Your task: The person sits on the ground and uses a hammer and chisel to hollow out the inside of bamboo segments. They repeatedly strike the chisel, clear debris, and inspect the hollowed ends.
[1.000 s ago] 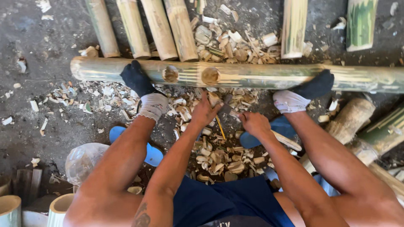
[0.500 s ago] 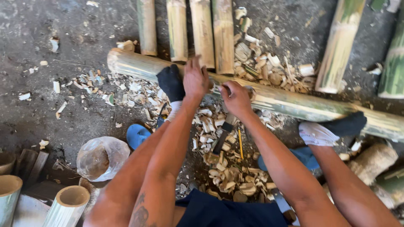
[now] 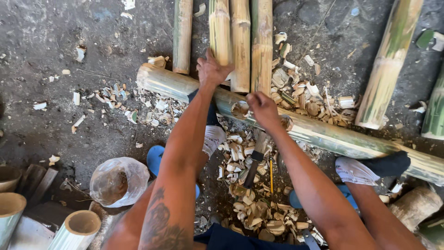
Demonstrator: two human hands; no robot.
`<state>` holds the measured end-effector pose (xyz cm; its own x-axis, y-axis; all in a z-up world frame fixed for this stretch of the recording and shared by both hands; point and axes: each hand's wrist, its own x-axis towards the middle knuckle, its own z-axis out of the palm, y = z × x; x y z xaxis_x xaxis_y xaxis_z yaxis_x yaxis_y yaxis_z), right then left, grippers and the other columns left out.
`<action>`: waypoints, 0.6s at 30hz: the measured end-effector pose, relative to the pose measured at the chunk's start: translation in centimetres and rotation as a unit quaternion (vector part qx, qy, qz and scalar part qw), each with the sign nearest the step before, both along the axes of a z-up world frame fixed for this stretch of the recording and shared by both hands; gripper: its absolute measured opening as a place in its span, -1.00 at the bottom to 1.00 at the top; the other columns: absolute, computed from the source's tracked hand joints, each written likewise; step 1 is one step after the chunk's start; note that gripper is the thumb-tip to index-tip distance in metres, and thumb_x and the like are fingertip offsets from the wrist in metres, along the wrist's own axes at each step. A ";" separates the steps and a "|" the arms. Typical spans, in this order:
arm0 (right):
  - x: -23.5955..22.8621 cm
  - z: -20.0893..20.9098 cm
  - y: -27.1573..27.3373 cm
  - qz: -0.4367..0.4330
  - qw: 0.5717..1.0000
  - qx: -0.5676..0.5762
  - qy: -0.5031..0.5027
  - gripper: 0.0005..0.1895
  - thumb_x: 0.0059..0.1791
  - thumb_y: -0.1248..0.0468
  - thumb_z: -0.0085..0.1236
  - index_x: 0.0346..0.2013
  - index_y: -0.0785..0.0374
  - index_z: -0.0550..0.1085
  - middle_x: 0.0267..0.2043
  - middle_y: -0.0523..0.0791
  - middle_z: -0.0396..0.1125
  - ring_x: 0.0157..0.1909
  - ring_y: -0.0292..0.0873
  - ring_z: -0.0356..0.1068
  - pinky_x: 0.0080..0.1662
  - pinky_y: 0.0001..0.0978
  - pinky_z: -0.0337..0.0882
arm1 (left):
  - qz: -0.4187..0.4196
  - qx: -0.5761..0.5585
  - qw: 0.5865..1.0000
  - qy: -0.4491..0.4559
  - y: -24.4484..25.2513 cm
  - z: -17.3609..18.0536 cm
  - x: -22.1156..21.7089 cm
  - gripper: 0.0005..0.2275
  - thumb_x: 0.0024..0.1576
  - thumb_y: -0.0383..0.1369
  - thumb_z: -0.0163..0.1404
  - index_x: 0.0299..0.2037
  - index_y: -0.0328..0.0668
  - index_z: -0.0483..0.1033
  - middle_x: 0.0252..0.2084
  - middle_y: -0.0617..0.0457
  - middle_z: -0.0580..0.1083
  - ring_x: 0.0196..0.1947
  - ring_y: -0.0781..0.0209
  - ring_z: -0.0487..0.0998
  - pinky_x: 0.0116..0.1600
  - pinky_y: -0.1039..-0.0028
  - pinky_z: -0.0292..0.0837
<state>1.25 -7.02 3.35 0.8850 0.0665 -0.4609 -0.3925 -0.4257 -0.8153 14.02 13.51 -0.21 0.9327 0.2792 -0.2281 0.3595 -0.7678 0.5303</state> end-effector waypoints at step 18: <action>-18.4 -6.7 -16.9 -0.010 0.963 0.269 -0.023 -0.08 -0.15 0.18 0.30 0.46 0.21 0.14 0.33 0.06 0.26 0.25 -0.10 0.31 0.21 -0.32 0.34 | 0.087 -0.587 0.791 -0.148 -10.1 7.6 -13.3 -0.21 -0.02 -0.23 0.33 0.26 -0.41 0.03 0.08 -0.27 0.47 0.00 0.01 0.59 0.08 0.24 0.60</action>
<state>-17.11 -23.91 -3.36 0.9074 0.2670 -0.3244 -0.3542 0.0708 -0.9325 0.74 3.42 7.40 0.9644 0.1667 -0.2054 0.1333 0.3645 0.9216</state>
